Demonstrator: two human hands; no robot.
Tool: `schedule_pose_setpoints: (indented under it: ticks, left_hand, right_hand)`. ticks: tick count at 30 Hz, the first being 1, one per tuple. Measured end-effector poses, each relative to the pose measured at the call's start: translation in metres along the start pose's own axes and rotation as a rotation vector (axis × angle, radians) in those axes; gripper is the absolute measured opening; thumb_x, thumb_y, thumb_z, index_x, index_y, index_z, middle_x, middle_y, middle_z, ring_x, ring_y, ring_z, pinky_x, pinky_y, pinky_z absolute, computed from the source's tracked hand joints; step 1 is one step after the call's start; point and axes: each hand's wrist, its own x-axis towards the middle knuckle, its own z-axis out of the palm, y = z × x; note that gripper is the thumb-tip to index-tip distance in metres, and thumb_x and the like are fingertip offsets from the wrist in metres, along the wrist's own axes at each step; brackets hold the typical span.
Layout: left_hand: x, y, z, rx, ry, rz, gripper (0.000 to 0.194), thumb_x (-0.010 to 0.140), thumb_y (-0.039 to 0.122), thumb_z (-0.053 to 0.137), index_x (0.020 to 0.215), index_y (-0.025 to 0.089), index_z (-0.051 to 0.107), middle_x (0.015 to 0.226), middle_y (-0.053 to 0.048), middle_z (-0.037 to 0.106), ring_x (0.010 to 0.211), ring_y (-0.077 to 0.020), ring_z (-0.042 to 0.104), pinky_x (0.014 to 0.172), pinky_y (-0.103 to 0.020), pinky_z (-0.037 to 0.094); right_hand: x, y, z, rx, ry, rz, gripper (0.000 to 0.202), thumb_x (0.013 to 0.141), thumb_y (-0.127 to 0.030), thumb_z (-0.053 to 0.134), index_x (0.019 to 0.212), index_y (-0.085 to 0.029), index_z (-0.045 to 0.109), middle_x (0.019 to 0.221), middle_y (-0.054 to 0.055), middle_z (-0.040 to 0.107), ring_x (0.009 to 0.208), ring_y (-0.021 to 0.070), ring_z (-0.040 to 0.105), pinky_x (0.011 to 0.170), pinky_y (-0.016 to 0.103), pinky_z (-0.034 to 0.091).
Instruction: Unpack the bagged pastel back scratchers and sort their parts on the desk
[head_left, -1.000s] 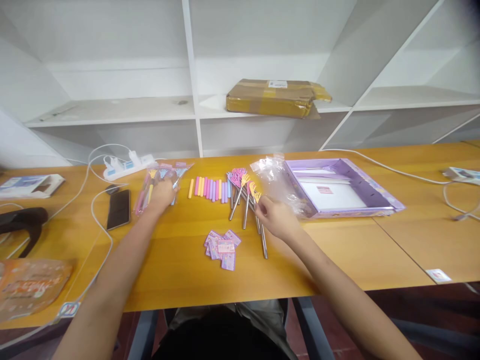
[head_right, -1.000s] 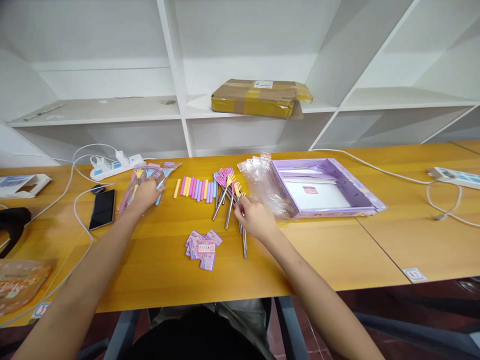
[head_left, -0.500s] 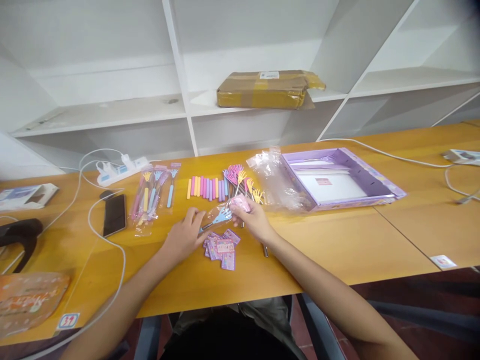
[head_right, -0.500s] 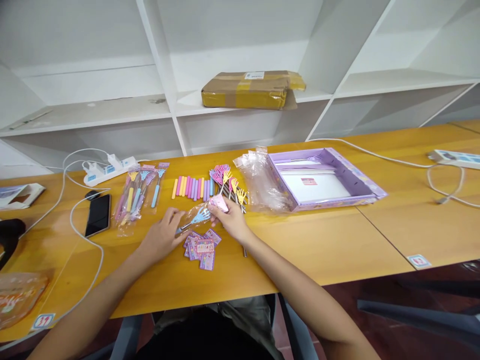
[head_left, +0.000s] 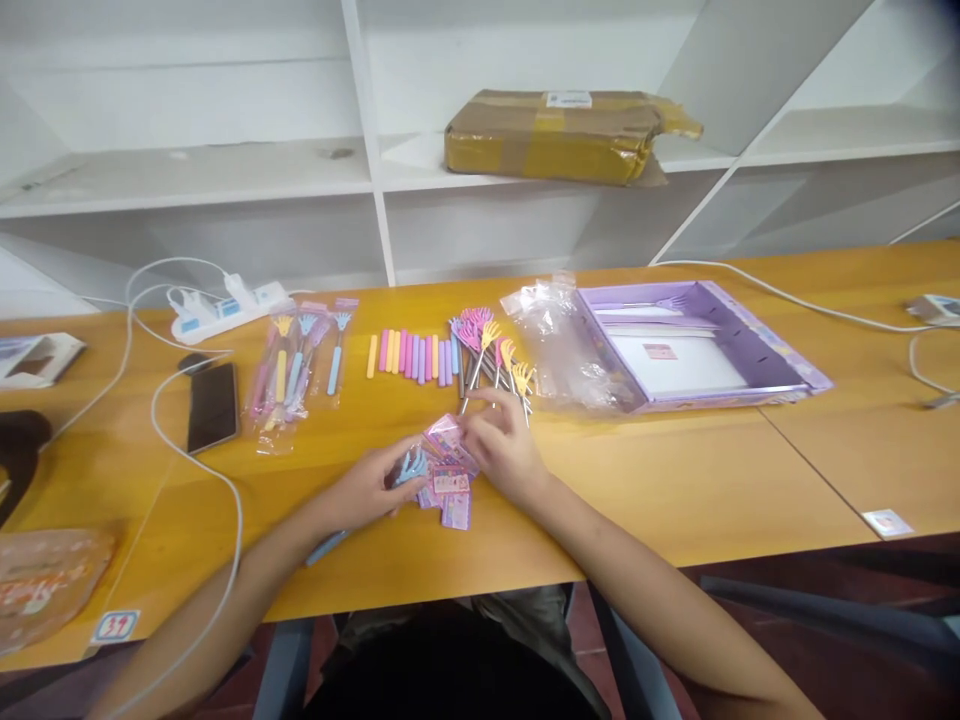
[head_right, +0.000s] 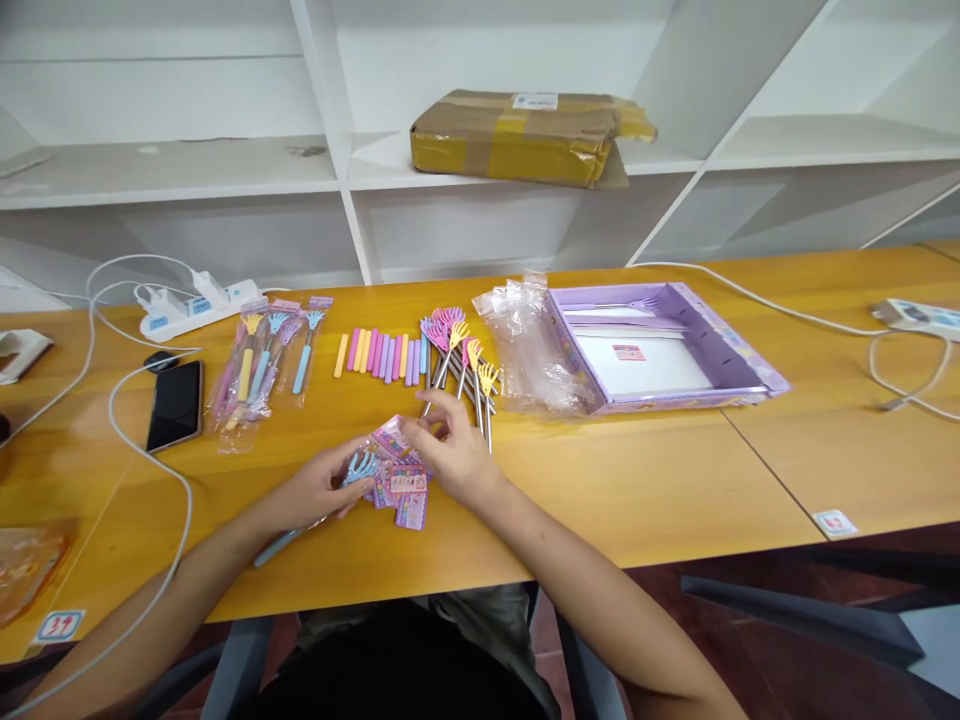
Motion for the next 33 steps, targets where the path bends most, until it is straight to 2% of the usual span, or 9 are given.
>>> schedule_pose_setpoints:
  ticks: [4, 6, 9, 11, 14, 19, 24, 29, 33]
  left_hand:
    - [-0.001, -0.003, 0.002, -0.162, -0.031, -0.007, 0.069, 0.102, 0.046, 0.063, 0.163, 0.021, 0.041, 0.072, 0.005, 0.060, 0.050, -0.0092, 0.050, 0.049, -0.020, 0.043]
    - [0.000, -0.004, 0.001, -0.187, -0.031, -0.007, 0.070, 0.103, 0.046, 0.063, 0.163, 0.020, 0.041, 0.067, 0.006, 0.057, 0.049, -0.0091, 0.049, 0.048, -0.019, 0.042]
    - [-0.001, -0.005, 0.000, -0.185, -0.032, -0.018, 0.069, 0.103, 0.045, 0.063, 0.164, 0.019, 0.040, 0.064, 0.007, 0.055, 0.048, -0.0088, 0.047, 0.046, -0.018, 0.040]
    - [-0.001, -0.005, -0.001, -0.181, -0.029, -0.025, 0.069, 0.103, 0.046, 0.063, 0.163, 0.019, 0.041, 0.066, 0.007, 0.056, 0.048, -0.0085, 0.047, 0.046, -0.018, 0.041]
    - [-0.002, -0.005, -0.001, -0.164, -0.037, -0.022, 0.070, 0.103, 0.048, 0.064, 0.164, 0.021, 0.041, 0.071, 0.005, 0.059, 0.050, -0.0085, 0.049, 0.048, -0.019, 0.043]
    - [-0.001, -0.004, 0.002, -0.184, -0.070, -0.031, 0.070, 0.102, 0.045, 0.064, 0.163, 0.020, 0.041, 0.066, 0.007, 0.054, 0.049, -0.0089, 0.047, 0.047, -0.019, 0.042]
    - [0.000, -0.004, 0.001, -0.213, -0.089, -0.037, 0.069, 0.102, 0.041, 0.065, 0.163, 0.020, 0.041, 0.073, 0.006, 0.056, 0.050, -0.0074, 0.048, 0.048, -0.018, 0.044]
    - [0.001, -0.007, -0.001, -0.173, -0.096, -0.036, 0.071, 0.103, 0.043, 0.065, 0.166, 0.022, 0.038, 0.079, 0.003, 0.062, 0.051, -0.0068, 0.050, 0.050, -0.019, 0.047]
    - [0.000, -0.006, -0.006, -0.120, -0.105, -0.054, 0.071, 0.103, 0.045, 0.064, 0.166, 0.024, 0.038, 0.088, 0.000, 0.069, 0.053, -0.0074, 0.053, 0.050, -0.019, 0.048]
  right_hand:
    - [-0.003, -0.010, -0.007, -0.169, -0.052, -0.003, 0.037, 0.098, -0.033, 0.069, 0.134, -0.031, 0.061, 0.112, 0.008, 0.069, 0.098, 0.0242, 0.073, 0.084, 0.042, 0.064]
    - [-0.001, -0.012, -0.009, -0.217, -0.074, -0.127, 0.030, 0.096, -0.031, 0.072, 0.124, -0.028, 0.065, 0.128, 0.013, 0.067, 0.110, 0.0281, 0.072, 0.092, 0.046, 0.063]
    - [0.002, -0.008, -0.008, -0.253, 0.030, -0.331, 0.025, 0.096, -0.026, 0.072, 0.117, -0.027, 0.059, 0.136, 0.016, 0.064, 0.111, 0.0281, 0.072, 0.093, 0.050, 0.064]
    - [0.002, -0.004, -0.006, -0.221, 0.076, -0.400, 0.032, 0.094, -0.024, 0.076, 0.113, -0.030, 0.051, 0.138, 0.014, 0.061, 0.109, 0.0264, 0.072, 0.088, 0.049, 0.065]
    - [-0.001, -0.002, 0.000, -0.122, 0.006, -0.428, 0.052, 0.084, -0.028, 0.087, 0.114, -0.032, 0.044, 0.142, 0.012, 0.057, 0.121, 0.0293, 0.069, 0.093, 0.051, 0.064]
    - [0.000, 0.000, 0.008, -0.025, -0.002, -0.399, 0.042, 0.095, -0.014, 0.070, 0.122, -0.030, 0.043, 0.125, 0.012, 0.064, 0.116, 0.0249, 0.069, 0.090, 0.044, 0.064]
    - [0.003, 0.001, -0.003, -0.154, -0.007, -0.406, 0.023, 0.097, -0.007, 0.057, 0.109, -0.026, 0.057, 0.137, 0.013, 0.052, 0.113, 0.0234, 0.068, 0.092, 0.046, 0.063]
    - [0.008, -0.013, -0.014, -0.085, -0.082, -0.325, 0.014, 0.101, -0.017, 0.063, 0.112, -0.026, 0.064, 0.132, 0.013, 0.054, 0.119, 0.0266, 0.065, 0.104, 0.051, 0.058]
    - [0.017, -0.010, -0.024, 0.012, -0.134, -0.236, 0.007, 0.104, -0.027, 0.064, 0.098, -0.025, 0.066, 0.121, 0.010, 0.060, 0.117, 0.0265, 0.063, 0.105, 0.050, 0.054]
